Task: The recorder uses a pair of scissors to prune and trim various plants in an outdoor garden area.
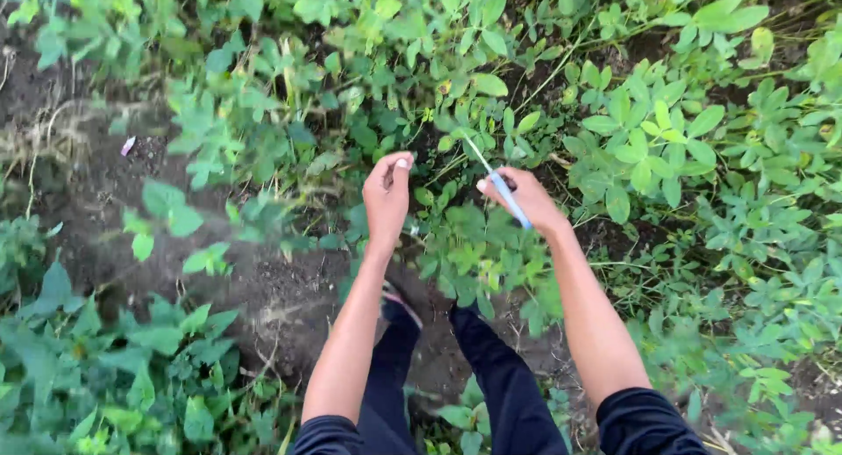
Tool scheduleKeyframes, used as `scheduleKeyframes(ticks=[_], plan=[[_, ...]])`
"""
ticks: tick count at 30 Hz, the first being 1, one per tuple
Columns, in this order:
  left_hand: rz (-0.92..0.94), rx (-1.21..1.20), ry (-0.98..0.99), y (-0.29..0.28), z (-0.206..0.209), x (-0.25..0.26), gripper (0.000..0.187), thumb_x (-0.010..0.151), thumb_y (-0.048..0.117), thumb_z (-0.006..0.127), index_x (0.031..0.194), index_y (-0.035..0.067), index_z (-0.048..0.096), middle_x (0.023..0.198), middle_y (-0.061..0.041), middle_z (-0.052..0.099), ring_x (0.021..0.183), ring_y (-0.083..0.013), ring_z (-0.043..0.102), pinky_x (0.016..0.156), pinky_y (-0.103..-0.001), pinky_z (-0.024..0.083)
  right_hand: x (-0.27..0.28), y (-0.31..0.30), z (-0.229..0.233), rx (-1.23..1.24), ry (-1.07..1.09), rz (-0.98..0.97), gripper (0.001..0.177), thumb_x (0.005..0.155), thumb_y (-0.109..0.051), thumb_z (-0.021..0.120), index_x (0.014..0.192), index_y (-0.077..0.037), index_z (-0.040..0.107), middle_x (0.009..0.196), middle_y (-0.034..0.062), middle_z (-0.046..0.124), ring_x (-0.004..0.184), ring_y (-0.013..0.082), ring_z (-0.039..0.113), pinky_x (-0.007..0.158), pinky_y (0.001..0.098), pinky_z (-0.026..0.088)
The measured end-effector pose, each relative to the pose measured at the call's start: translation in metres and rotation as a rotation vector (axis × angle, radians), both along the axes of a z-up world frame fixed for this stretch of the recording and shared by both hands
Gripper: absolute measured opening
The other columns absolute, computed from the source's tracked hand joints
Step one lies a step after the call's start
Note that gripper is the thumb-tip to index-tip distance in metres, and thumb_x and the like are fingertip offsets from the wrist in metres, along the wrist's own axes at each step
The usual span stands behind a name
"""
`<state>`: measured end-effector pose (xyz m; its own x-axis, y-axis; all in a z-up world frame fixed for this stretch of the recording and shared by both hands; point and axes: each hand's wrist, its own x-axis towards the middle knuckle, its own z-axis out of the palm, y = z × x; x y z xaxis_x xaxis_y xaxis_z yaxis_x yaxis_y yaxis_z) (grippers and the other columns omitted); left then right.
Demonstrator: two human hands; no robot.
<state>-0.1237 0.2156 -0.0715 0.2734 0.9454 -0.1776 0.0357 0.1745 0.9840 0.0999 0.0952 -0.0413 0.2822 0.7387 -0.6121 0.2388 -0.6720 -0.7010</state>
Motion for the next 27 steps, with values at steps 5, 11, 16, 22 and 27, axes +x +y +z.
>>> scheduleKeyframes(ticks=[5,11,16,22,27], plan=[[-0.083,0.035,0.128,0.029,-0.054,0.015,0.020,0.105,0.015,0.061,0.116,0.002,0.071,0.109,-0.006,0.076,0.098,-0.0116,0.069,0.090,-0.027,0.054,0.011,0.013,-0.061,0.027,0.008,0.008,0.049,0.088,-0.054,0.073,0.104,-0.008,0.071,0.081,0.0001,0.064,0.072,0.0106,0.057,0.065,0.0293,0.048],[-0.190,0.032,0.193,0.084,-0.133,0.051,0.025,0.100,0.018,0.065,0.119,0.004,0.071,0.110,-0.007,0.076,0.101,-0.0148,0.072,0.093,-0.029,0.055,0.029,0.062,-0.104,-0.011,-0.013,-0.030,0.048,0.084,-0.054,0.074,0.102,-0.009,0.072,0.079,0.0003,0.065,0.069,0.0110,0.056,0.063,0.0297,0.046],[-0.184,0.028,0.184,0.104,-0.181,0.079,0.029,0.099,0.018,0.066,0.123,0.003,0.069,0.114,-0.009,0.076,0.106,-0.0168,0.072,0.096,-0.031,0.054,0.037,0.082,-0.129,-0.058,-0.013,-0.038,0.043,0.087,-0.049,0.073,0.101,-0.009,0.071,0.074,-0.0001,0.062,0.064,0.0115,0.053,0.059,0.0297,0.042],[-0.203,-0.004,0.263,0.113,-0.203,0.110,0.037,0.097,0.019,0.071,0.130,0.004,0.069,0.106,-0.011,0.078,0.099,-0.0177,0.072,0.101,-0.032,0.048,0.033,0.091,-0.129,0.048,0.035,-0.034,0.036,0.091,-0.043,0.073,0.101,-0.009,0.071,0.075,-0.0062,0.061,0.066,0.0061,0.050,0.060,0.0249,0.042],[-0.153,-0.097,0.123,0.106,-0.214,0.115,0.021,0.097,0.018,0.071,0.110,0.002,0.076,0.089,0.000,0.076,0.079,-0.0049,0.064,0.075,-0.023,0.052,0.030,0.092,-0.142,0.111,0.113,-0.072,0.032,0.092,-0.039,0.074,0.098,-0.007,0.071,0.072,-0.0073,0.058,0.063,0.0029,0.047,0.056,0.0226,0.039]])
